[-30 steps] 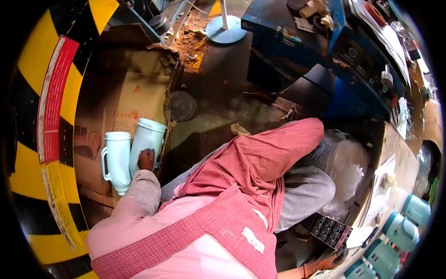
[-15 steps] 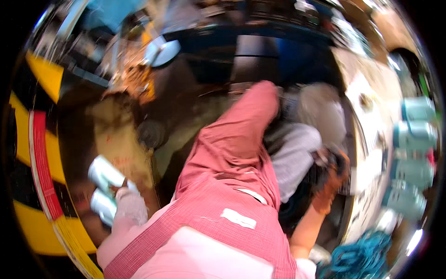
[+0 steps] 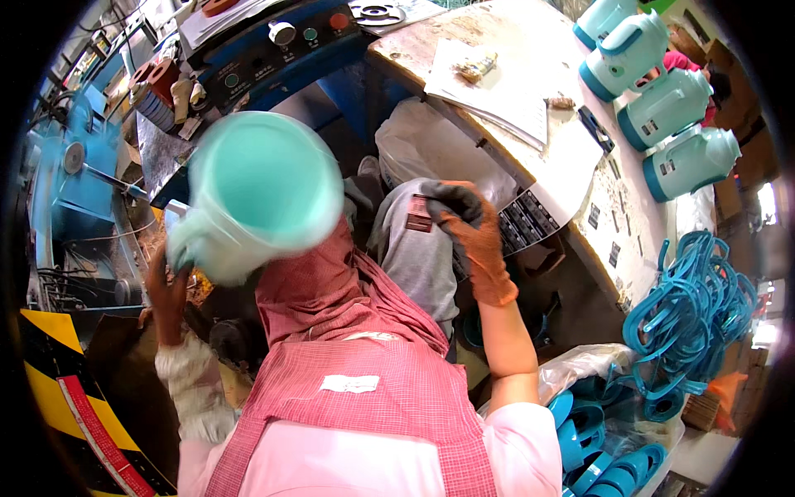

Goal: The person assembles light blue kettles by screwing on the lids and attaching blue plastic handles. They work at a cluttered table in a workshop, handling the kettle bodies and components one at a time. The person repeatedly picks up a kettle, secures the lid, and snaps a handle into place before moving to the next unit.

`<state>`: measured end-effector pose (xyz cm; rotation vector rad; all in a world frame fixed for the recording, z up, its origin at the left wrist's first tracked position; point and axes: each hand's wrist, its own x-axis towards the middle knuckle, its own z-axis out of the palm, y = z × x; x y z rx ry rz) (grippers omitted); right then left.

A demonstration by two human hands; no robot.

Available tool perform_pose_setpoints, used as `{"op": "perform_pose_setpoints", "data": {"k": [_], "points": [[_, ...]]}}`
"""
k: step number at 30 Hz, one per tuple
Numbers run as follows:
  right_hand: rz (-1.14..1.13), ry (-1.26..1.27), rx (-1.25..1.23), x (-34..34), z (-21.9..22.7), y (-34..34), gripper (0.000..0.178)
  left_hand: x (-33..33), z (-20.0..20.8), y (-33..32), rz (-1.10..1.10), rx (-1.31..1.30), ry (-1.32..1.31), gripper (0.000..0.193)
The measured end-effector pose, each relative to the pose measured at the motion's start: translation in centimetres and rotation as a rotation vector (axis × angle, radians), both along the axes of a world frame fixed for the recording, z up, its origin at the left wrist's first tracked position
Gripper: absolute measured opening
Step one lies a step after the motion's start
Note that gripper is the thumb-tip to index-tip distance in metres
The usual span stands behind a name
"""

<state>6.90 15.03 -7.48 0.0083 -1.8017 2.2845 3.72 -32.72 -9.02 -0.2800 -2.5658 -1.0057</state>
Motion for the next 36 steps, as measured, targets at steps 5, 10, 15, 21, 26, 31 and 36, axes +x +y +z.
{"op": "perform_pose_setpoints", "data": {"k": [5, 10, 15, 21, 26, 31, 36], "points": [[0.042, -0.021, -0.214, 5.3, 0.4, 0.9, 0.035, -7.7, 4.2, 17.5, -0.620, -0.263, 0.400, 0.023], [0.132, -0.316, -0.051, 8.2, -2.8, -1.3, 0.049, -9.2, 2.4, 27.0, -0.885, -0.237, 0.276, 0.024], [0.090, -0.249, -0.119, 7.7, -4.7, -3.4, 0.055, -10.1, 1.8, 28.4, -0.954, -0.289, 0.287, 0.029], [0.050, -0.117, 0.148, 6.3, -5.4, -4.2, 0.058, -12.4, 2.9, 28.0, -1.062, -0.468, 0.239, 0.035], [0.053, -0.181, 0.123, 5.9, -5.4, -4.2, 0.059, -22.2, 1.1, 26.9, -0.880, 0.334, -0.311, 0.048], [0.032, -0.167, 0.280, 5.1, -4.5, -4.5, 0.058, -29.5, -8.0, 28.7, -0.589, 0.402, -0.892, 0.058], [0.056, -0.149, 0.549, 5.5, -3.6, -4.4, 0.059, -29.9, -10.8, 26.5, -1.124, 0.040, 0.026, 0.037]]}}
